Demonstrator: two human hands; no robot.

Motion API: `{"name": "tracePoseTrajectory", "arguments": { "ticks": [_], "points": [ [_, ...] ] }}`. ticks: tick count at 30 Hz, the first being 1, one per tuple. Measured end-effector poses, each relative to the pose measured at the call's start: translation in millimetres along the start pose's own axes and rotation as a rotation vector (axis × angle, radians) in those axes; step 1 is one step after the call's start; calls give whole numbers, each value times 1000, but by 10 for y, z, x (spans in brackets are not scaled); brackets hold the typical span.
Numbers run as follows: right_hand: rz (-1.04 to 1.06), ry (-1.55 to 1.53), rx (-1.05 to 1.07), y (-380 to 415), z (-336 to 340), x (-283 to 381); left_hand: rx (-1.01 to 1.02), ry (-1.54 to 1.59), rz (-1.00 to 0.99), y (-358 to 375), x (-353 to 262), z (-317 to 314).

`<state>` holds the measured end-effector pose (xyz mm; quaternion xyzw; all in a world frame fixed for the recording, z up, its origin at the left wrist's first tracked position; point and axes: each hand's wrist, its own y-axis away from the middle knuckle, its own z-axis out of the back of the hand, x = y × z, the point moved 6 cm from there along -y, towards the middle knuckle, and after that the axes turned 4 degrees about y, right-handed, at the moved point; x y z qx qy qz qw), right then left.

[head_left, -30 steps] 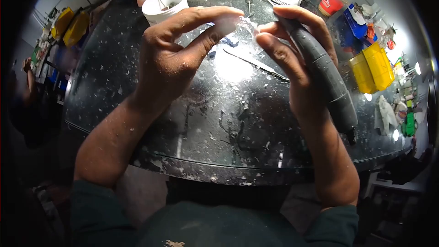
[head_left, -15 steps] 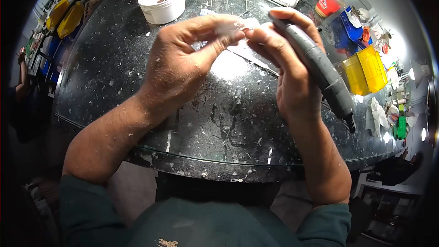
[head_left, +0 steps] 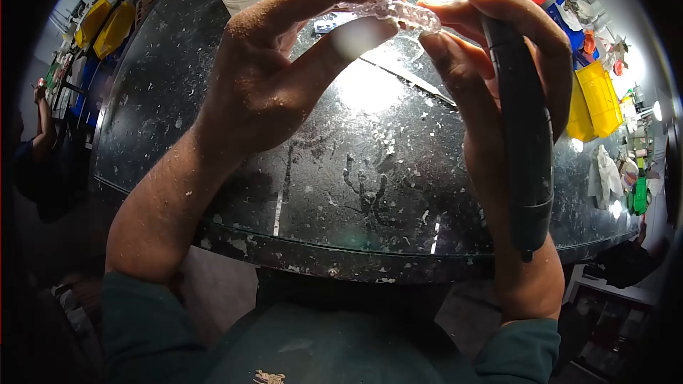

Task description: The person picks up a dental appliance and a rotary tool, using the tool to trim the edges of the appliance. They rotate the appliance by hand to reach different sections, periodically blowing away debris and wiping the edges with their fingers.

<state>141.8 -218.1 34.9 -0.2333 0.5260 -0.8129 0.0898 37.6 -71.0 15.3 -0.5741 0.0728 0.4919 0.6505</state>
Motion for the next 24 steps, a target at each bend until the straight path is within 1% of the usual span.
{"name": "tracePoseTrajectory", "arguments": {
  "ticks": [1,2,3,5,6,8,12,14,15,18,19,20,22,24],
  "points": [
    [-72,212,116,-62,-6,62,-18,-23,3,5,-9,0],
    [-29,277,135,-86,-1,93,-37,-46,5,7,-16,9],
    [-32,276,128,-38,-46,14,-31,-49,5,12,-16,11],
    [66,-30,-122,34,-44,-92,-40,-2,43,21,9,20],
    [67,-29,-125,29,-13,-41,-38,-3,42,13,4,13],
    [-89,-32,-49,-24,20,33,2,-36,-58,-22,-62,-32],
    [-105,-17,-65,32,6,-83,-36,-5,-12,-39,-35,-68],
    [-129,-56,-60,17,7,-91,-274,-22,22,-50,-17,-11],
    [-139,-75,-57,7,8,-95,-273,-23,15,-45,-28,24],
    [-169,-112,-49,12,14,-119,-172,143,247,18,37,24],
    [-115,-69,-35,8,5,-117,-171,142,247,20,16,-14],
    [-64,-30,-20,15,-9,-101,-189,240,269,27,15,-67],
    [-31,-15,-9,21,-21,-86,-218,382,322,49,24,-125],
    [0,1,0,27,-25,-78,-221,409,369,55,37,-144]
  ]
}}
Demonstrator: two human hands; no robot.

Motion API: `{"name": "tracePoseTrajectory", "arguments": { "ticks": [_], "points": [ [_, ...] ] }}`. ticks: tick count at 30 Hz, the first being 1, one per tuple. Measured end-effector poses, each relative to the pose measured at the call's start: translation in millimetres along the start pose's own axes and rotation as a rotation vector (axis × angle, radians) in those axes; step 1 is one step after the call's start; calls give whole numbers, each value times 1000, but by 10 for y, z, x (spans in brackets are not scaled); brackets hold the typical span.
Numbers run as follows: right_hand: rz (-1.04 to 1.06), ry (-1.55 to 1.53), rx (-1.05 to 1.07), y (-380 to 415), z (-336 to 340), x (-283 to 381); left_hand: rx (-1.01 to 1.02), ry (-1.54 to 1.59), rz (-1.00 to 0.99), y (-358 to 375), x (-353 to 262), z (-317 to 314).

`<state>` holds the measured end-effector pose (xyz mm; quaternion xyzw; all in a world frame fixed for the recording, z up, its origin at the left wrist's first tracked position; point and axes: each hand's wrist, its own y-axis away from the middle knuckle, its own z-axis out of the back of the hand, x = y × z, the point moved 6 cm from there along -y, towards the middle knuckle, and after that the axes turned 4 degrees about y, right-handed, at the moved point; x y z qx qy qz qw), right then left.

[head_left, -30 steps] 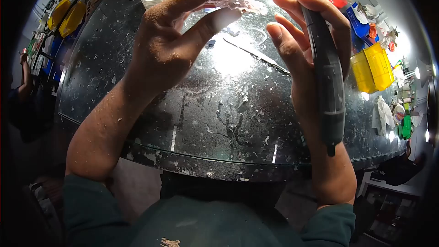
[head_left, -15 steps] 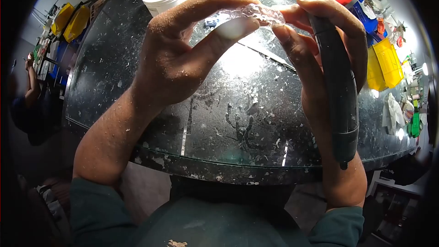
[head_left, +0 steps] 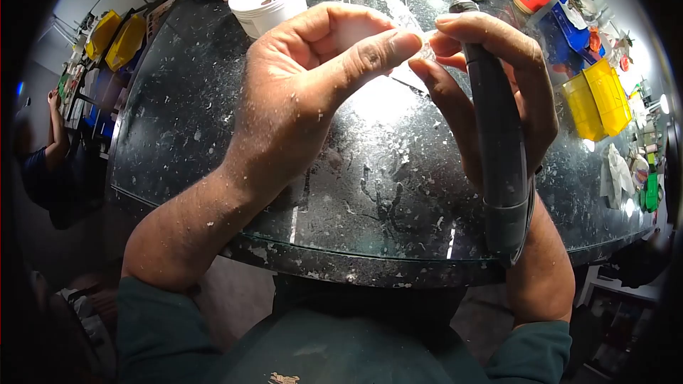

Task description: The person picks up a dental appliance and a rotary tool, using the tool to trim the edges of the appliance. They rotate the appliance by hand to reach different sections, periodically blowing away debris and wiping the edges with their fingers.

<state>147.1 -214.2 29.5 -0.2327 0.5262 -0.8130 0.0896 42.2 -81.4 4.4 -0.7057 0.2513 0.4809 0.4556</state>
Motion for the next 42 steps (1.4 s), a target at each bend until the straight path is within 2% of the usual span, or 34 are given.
{"name": "tracePoseTrajectory", "arguments": {
  "ticks": [2,5,8,11,18,20,21,23,24,25,27,29,31,33,34,35,37,38,39,40,41,42],
  "points": [
    [109,106,37,-4,-13,35,0,75,101,-4,51,35],
    [164,150,60,-21,-9,31,59,233,106,0,147,71],
    [135,102,55,-11,-15,-35,95,271,135,-7,224,82],
    [68,54,89,-3,-14,-49,64,227,185,-2,228,79],
    [55,5,114,-8,-15,-113,102,184,179,-69,242,91],
    [121,16,115,-1,-4,-130,57,-42,82,-92,158,120],
    [121,17,115,3,0,-127,59,-41,82,-107,166,169],
    [62,-6,80,-5,23,-146,183,-168,134,-168,209,296],
    [64,-6,79,-8,24,-129,302,-84,110,-188,165,280],
    [66,16,83,-12,23,-107,302,-84,107,-124,191,223],
    [71,40,93,-6,2,-72,29,-171,11,-38,-13,-15],
    [24,-29,71,28,-43,-77,76,-286,-31,-11,28,-33],
    [44,31,73,19,-28,-59,26,-145,5,11,2,-41],
    [205,140,53,-4,34,-43,-59,-94,-48,-34,33,59],
    [230,101,14,-23,55,-85,-89,-214,-106,-37,17,122],
    [155,66,20,-17,86,-134,-91,-209,-103,-49,1,161],
    [190,136,34,-50,76,-128,-8,-774,-409,-59,-241,84],
    [185,139,35,-100,68,-34,23,-881,-532,-66,-325,41],
    [117,209,80,-173,19,83,27,-877,-528,-86,-351,51],
    [49,279,125,-199,-15,122,42,-933,-611,-74,-399,27],
    [45,280,128,-162,-6,14,56,-989,-696,-59,-441,-5],
    [133,170,30,-119,54,-106,68,-1067,-726,-61,-454,-34]
  ]
}}
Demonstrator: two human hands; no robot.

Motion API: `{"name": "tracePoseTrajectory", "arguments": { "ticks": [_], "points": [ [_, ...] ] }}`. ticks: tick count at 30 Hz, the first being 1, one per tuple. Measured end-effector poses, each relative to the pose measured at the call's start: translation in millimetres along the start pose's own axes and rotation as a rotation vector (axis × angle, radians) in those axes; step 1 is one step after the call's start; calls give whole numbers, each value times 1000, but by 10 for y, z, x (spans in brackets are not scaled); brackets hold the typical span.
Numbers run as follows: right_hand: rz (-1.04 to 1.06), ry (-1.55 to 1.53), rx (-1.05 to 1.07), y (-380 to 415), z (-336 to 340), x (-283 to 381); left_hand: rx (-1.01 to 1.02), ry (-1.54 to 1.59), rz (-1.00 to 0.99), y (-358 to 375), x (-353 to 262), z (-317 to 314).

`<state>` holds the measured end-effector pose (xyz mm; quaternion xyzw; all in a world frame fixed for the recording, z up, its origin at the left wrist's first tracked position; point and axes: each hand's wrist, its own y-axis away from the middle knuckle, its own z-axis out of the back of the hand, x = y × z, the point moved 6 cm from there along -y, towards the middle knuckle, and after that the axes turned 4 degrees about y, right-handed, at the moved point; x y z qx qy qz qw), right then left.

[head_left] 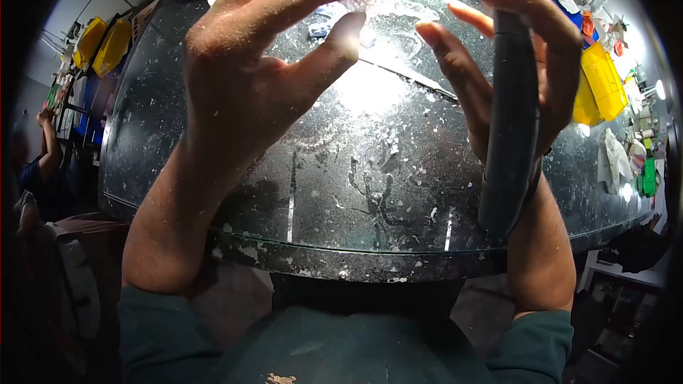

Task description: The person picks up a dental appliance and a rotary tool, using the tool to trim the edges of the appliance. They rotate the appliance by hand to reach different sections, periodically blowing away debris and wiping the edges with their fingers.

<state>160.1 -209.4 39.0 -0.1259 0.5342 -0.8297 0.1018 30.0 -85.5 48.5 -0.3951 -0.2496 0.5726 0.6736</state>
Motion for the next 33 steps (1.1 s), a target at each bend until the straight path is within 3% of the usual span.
{"name": "tracePoseTrajectory", "arguments": {
  "ticks": [1,3,5,10,12,13,15,16,19,22,24,25,27,28,31,33],
  "points": [
    [81,-102,-113,72,58,-67,3,2,3,13,-4,-4],
    [93,-120,-116,43,81,-4,-2,15,16,37,-10,0],
    [80,117,71,63,33,109,-28,56,21,84,22,-11],
    [9,-108,-69,98,61,-51,-44,171,135,-87,-155,-4],
    [20,40,-31,105,55,-17,105,-66,3,-126,-254,-22],
    [21,41,-32,100,38,-9,104,-66,1,-106,-194,-28],
    [-78,-208,-130,89,39,-56,-28,-34,-259,-42,-177,33],
    [-77,-208,-130,91,61,-59,-29,-34,-260,-18,-143,57],
    [-30,-132,-21,99,50,-10,70,1,-237,-4,-107,20],
    [42,-111,-88,98,49,113,-63,135,-90,132,64,-45],
    [-207,-182,-102,65,85,13,-230,324,-43,154,288,-37],
    [-207,-181,-104,83,27,-51,-229,324,-45,205,284,-52],
    [61,-299,-323,151,4,-98,-216,234,-64,139,52,-21],
    [61,-296,-325,176,12,-104,-215,235,-67,126,24,23],
    [21,-215,-277,175,81,-41,-105,244,28,108,44,29],
    [-189,-161,-105,85,103,-46,-105,257,49,116,49,23]
  ]
}}
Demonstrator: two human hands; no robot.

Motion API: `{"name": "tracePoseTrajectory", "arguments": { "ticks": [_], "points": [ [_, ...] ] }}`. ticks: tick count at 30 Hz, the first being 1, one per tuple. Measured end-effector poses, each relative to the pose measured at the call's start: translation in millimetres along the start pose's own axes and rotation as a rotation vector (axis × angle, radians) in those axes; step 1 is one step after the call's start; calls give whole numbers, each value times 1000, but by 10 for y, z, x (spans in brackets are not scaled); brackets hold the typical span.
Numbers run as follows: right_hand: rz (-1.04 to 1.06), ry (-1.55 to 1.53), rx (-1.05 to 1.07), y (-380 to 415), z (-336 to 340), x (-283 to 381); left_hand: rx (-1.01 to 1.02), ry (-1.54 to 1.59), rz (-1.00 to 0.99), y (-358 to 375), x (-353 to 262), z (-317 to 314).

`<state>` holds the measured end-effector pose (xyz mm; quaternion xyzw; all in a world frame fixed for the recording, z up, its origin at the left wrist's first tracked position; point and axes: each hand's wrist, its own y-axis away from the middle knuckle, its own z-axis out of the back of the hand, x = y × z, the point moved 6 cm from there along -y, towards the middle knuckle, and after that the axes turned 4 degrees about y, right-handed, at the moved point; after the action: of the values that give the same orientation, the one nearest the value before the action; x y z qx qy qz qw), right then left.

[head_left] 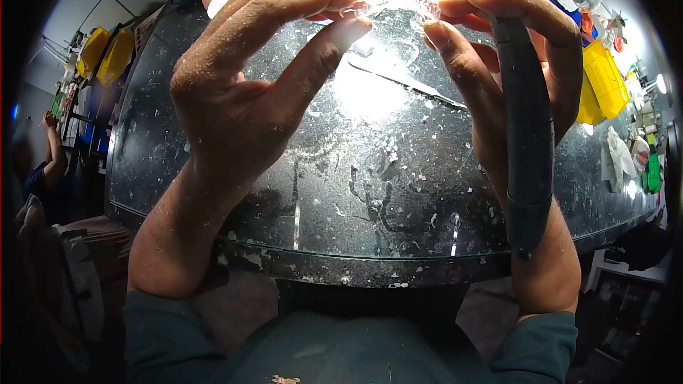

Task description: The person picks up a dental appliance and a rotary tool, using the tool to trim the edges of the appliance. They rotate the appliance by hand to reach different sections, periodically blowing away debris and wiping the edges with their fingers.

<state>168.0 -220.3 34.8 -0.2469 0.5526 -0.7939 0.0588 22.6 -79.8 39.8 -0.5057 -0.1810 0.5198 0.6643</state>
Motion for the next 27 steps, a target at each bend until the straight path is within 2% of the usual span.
{"name": "tracePoseTrajectory", "arguments": {
  "ticks": [4,7,9,12,16,18,19,21,24,25,27],
  "points": [
    [63,-90,-88,-25,-19,139,-7,22,17,5,8,-4],
    [38,82,-14,-42,-57,115,6,42,70,3,22,-9],
    [168,65,-62,5,-34,72,15,47,65,3,22,-14],
    [66,59,22,-14,15,7,26,34,106,-9,5,-18],
    [72,61,26,8,-37,-36,14,43,124,-6,9,-18],
    [267,-20,-215,73,-53,-25,14,41,134,-3,13,-18],
    [267,-20,-216,82,-2,-3,14,41,133,-3,13,-17],
    [18,69,12,-15,9,17,22,40,136,-6,16,-20],
    [-23,236,114,-51,31,74,7,24,171,6,36,-19],
    [-22,237,111,-53,29,69,8,23,168,1,26,-18],
    [-398,-88,-46,-20,88,-170,20,15,257,4,59,-14]
  ]
}}
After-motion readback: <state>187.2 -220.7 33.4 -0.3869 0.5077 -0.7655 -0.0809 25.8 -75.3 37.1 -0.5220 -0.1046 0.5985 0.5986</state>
